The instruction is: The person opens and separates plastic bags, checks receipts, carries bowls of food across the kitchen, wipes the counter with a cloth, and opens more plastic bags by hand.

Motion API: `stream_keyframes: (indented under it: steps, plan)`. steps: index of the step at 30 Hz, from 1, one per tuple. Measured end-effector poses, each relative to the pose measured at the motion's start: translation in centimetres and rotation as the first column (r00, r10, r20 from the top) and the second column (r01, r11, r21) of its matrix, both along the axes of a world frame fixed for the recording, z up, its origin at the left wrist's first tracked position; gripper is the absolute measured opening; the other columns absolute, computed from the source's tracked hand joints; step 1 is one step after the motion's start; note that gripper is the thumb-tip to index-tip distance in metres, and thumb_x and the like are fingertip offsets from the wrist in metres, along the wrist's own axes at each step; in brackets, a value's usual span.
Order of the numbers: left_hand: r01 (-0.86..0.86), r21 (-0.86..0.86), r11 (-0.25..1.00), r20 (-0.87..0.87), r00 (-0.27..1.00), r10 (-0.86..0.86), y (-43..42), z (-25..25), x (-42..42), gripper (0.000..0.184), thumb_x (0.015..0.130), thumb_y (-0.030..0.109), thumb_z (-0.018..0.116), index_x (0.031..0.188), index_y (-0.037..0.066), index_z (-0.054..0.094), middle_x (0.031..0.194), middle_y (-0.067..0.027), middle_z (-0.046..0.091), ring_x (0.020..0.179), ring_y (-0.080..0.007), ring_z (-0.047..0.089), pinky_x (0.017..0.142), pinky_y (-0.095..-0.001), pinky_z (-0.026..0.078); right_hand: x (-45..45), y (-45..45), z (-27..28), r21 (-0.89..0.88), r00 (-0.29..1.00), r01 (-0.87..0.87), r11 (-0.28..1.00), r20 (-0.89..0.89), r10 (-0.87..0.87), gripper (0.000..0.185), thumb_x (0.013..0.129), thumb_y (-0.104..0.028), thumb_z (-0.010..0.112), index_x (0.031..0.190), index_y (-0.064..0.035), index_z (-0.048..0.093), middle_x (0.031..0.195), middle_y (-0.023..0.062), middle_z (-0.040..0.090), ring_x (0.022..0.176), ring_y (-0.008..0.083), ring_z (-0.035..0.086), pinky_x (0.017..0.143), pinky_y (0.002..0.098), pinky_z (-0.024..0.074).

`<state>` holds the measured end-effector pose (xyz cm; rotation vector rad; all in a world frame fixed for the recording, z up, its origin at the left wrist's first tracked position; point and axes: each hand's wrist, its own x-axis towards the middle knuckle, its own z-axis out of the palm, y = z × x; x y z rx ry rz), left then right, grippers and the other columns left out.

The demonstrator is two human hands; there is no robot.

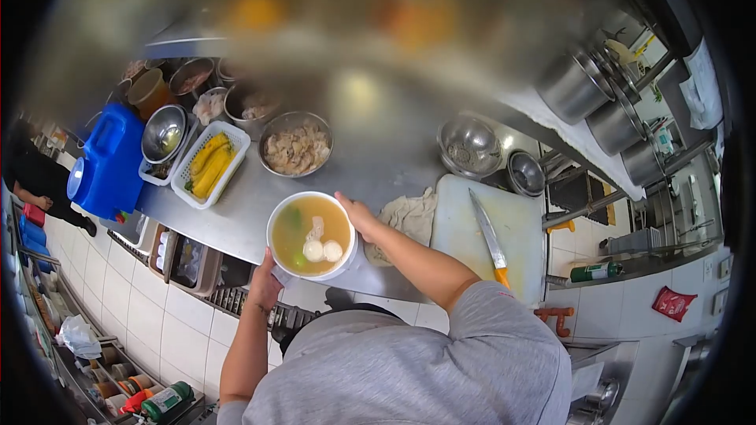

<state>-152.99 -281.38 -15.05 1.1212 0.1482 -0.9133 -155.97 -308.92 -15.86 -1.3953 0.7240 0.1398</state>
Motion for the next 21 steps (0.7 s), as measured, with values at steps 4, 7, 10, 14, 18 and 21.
stream_keyframes:
  steps: [4, 7, 10, 14, 18, 21]
  plan:
    - [-0.047, 0.032, 0.998, -0.033, 0.998, 0.048, 0.7, 1.2, -0.2, 0.059, 0.096, 0.047, 0.041, 0.13, -0.001, 0.044, 0.126, -0.0128, 0.054, 0.115, -0.0238, 0.054, 0.097, -0.0388, 0.043, 0.4, 0.8, 1.9, -0.089, 0.996, -0.048, 0.995, -0.075, 0.042, 0.065, 0.092, -0.053, 0.043, 0.115, 0.0054, 0.059, 0.112, 0.0196, 0.062, 0.105, 0.0259, 0.059, 0.088, 0.0324, 0.0436]
    - [-0.091, 0.024, 0.996, -0.01, 0.996, 0.091, 1.5, 2.8, -0.1, 0.058, 0.096, 0.047, 0.04, 0.128, -0.002, 0.046, 0.125, -0.0132, 0.055, 0.113, -0.0232, 0.055, 0.096, -0.0383, 0.044, 1.4, 1.6, 4.2, -0.085, 0.999, -0.054, 0.995, -0.006, 0.054, 0.064, 0.093, -0.053, 0.043, 0.114, 0.0053, 0.06, 0.111, 0.0191, 0.063, 0.103, 0.0255, 0.059, 0.087, 0.0327, 0.044]
    - [-0.173, -0.025, 0.985, 0.001, 0.985, 0.173, 2.9, 4.3, -0.1, 0.057, 0.097, 0.046, 0.041, 0.126, -0.002, 0.047, 0.123, -0.013, 0.056, 0.111, -0.0226, 0.057, 0.094, -0.0378, 0.045, 2.4, 3.2, 6.3, -0.095, 0.994, -0.074, 0.993, 0.075, 0.081, 0.062, 0.093, -0.051, 0.042, 0.112, 0.0053, 0.06, 0.108, 0.0184, 0.064, 0.1, 0.0253, 0.06, 0.086, 0.0329, 0.0446]
    - [-0.171, -0.042, 0.984, 0.052, 0.984, 0.173, 6.5, 5.8, 0.1, 0.061, 0.096, 0.05, 0.037, 0.132, 0.002, 0.042, 0.128, -0.0113, 0.054, 0.115, -0.0217, 0.054, 0.097, -0.0372, 0.044, 3.9, 6.5, 8.9, -0.084, 0.985, -0.151, 0.985, 0.07, 0.157, 0.06, 0.094, -0.05, 0.044, 0.113, 0.005, 0.06, 0.108, 0.0152, 0.064, 0.099, 0.0209, 0.059, 0.087, 0.0312, 0.0437]
    - [-0.299, -0.058, 0.952, 0.079, 0.95, 0.303, 10.3, 9.5, -0.2, 0.058, 0.096, 0.047, 0.043, 0.123, -0.004, 0.05, 0.119, -0.013, 0.059, 0.108, -0.0224, 0.059, 0.091, -0.0375, 0.047, 5.8, 11.4, 10.2, -0.102, 0.972, -0.181, 0.978, 0.136, 0.194, 0.057, 0.094, -0.048, 0.044, 0.109, 0.0043, 0.062, 0.101, 0.0143, 0.066, 0.093, 0.0206, 0.061, 0.083, 0.0312, 0.0458]
    - [-0.373, -0.097, 0.923, 0.098, 0.919, 0.382, 15.2, 8.9, 0.2, 0.057, 0.095, 0.046, 0.045, 0.12, -0.004, 0.053, 0.118, -0.0129, 0.06, 0.105, -0.0213, 0.06, 0.091, -0.0372, 0.047, 6.8, 16.3, 11.8, -0.089, 0.957, -0.211, 0.973, 0.185, 0.224, 0.055, 0.095, -0.047, 0.044, 0.109, 0.0028, 0.062, 0.1, 0.0125, 0.066, 0.091, 0.0192, 0.06, 0.082, 0.0307, 0.0458]
